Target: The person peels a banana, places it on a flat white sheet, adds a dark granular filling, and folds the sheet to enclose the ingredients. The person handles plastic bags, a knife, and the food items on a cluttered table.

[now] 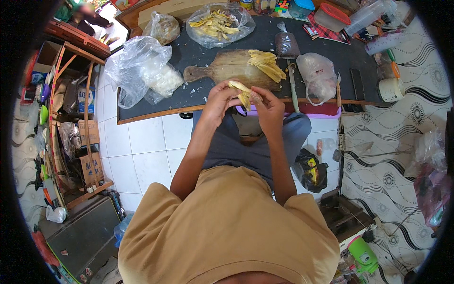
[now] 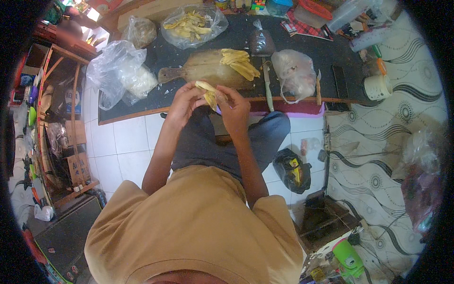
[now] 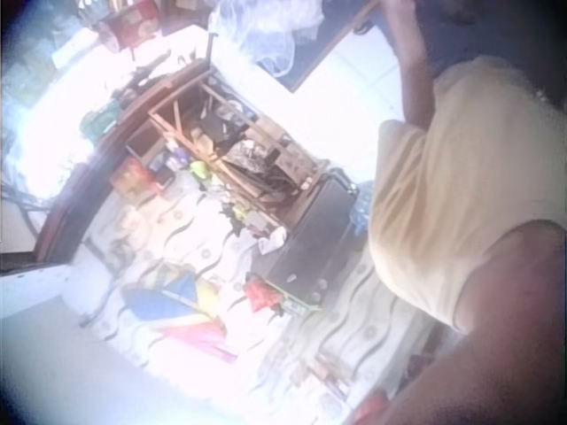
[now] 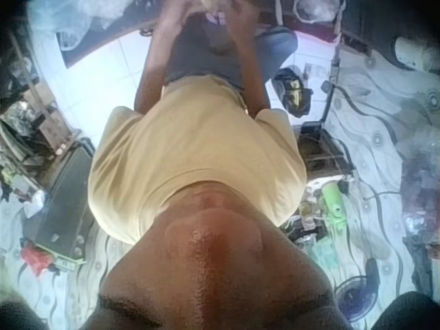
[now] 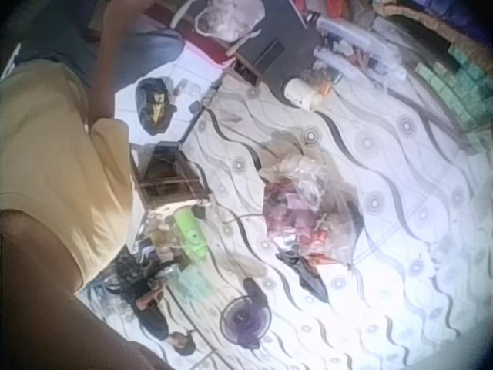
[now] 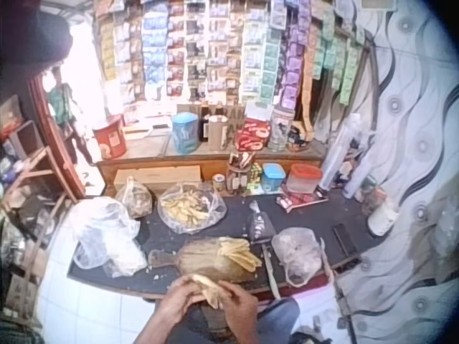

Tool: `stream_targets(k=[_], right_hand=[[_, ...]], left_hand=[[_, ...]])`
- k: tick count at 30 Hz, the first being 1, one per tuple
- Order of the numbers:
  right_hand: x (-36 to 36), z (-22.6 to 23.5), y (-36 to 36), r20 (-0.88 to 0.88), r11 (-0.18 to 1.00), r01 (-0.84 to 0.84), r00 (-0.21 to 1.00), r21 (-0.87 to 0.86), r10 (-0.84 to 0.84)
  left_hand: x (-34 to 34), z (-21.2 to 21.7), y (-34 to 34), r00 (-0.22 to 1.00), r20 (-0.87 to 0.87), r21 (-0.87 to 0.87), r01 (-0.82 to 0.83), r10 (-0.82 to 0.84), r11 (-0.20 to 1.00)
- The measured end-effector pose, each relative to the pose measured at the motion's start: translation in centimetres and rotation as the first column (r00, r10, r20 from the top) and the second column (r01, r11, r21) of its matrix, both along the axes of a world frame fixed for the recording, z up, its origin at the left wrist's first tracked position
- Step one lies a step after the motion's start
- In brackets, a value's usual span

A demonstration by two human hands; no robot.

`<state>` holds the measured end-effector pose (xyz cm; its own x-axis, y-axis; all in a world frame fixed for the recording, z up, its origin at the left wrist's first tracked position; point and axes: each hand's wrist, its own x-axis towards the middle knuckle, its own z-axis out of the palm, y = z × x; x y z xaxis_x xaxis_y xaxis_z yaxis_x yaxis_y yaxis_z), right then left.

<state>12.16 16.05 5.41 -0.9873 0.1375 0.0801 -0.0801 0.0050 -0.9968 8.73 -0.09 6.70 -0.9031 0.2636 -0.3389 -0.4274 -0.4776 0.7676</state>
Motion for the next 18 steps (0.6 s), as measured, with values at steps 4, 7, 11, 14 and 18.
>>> stream_targets(k=[4, 7, 11, 14, 18], right_hand=[[-0.1, -0.1, 0.0, 0.006, 0.983, -0.057, 0.998, 0.176, 0.057], [-0.3, 0.9, -0.2, -0.062, 0.936, -0.099, 0.99, 0.339, 0.127], [-0.8, 0.6, -0.6, -0.174, 0.876, -0.053, 0.973, 0.479, 0.154], [-1.1, -1.0, -0.5, -0.086, 0.969, -0.084, 0.991, 0.232, 0.106], [-1.2, -1.0, 0.2, 0.064, 0.993, -0.115, 0.991, -0.008, 0.115]], left_hand=[[0.3, 1.4, 0.2, 0.996, -0.088, -0.341, -0.022, -0.009, 0.94], [0.4, 1.5, -0.1, 0.982, -0.15, -0.488, 0.023, -0.11, 0.873], [0.1, 1.7, -0.4, 0.966, -0.178, -0.547, 0.06, -0.185, 0.835], [0.0, 1.9, -0.6, 0.976, -0.144, -0.419, 0.089, -0.163, 0.904], [-0.1, 2.6, -0.8, 0.984, -0.082, -0.338, 0.124, -0.161, 0.933]])
